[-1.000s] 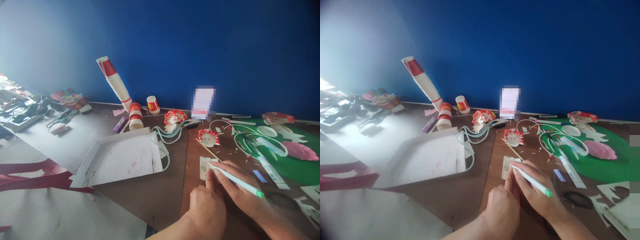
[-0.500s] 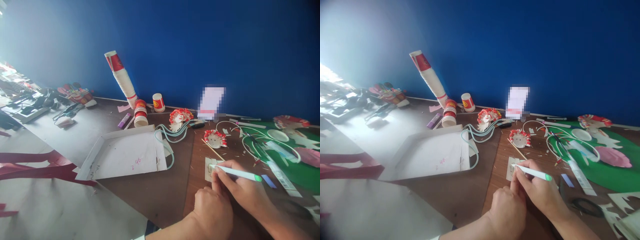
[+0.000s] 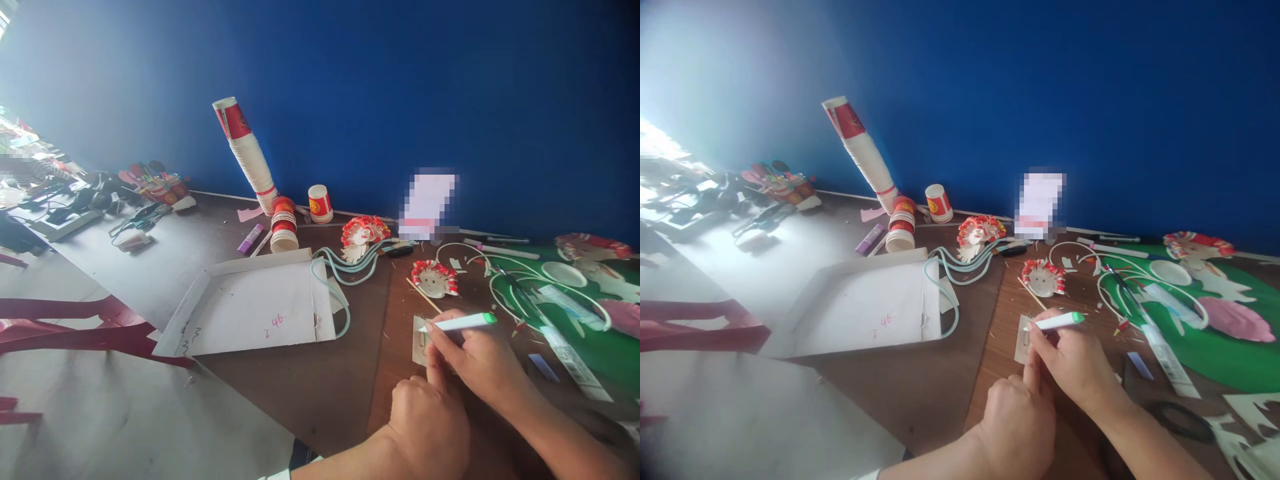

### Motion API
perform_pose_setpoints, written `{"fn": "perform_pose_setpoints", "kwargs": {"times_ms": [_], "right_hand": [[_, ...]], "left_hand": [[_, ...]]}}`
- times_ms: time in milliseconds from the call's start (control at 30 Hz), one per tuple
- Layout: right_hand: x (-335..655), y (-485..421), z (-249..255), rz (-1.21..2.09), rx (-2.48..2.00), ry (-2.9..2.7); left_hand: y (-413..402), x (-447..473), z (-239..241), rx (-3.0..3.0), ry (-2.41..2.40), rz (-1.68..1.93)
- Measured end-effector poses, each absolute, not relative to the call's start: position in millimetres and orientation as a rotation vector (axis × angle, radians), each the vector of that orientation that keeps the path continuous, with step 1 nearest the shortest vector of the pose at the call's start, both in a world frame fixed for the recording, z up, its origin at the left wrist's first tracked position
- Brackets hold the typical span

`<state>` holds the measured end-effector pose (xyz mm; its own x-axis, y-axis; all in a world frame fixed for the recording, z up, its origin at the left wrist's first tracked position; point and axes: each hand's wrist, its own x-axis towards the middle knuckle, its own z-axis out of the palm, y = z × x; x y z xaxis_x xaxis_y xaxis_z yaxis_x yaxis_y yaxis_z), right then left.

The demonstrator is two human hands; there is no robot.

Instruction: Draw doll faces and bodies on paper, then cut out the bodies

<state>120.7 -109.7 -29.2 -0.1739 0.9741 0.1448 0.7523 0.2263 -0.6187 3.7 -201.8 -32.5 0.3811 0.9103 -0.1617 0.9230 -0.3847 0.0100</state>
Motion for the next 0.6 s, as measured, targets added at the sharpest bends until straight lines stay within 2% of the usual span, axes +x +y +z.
{"fn": "perform_pose_setpoints", "kwargs": {"times_ms": [600], "right_hand": [[124, -109, -27, 0.705, -1.644, -2.007]], "left_hand": [[-202, 3, -33, 2.497, 1.652, -0.188]]}}
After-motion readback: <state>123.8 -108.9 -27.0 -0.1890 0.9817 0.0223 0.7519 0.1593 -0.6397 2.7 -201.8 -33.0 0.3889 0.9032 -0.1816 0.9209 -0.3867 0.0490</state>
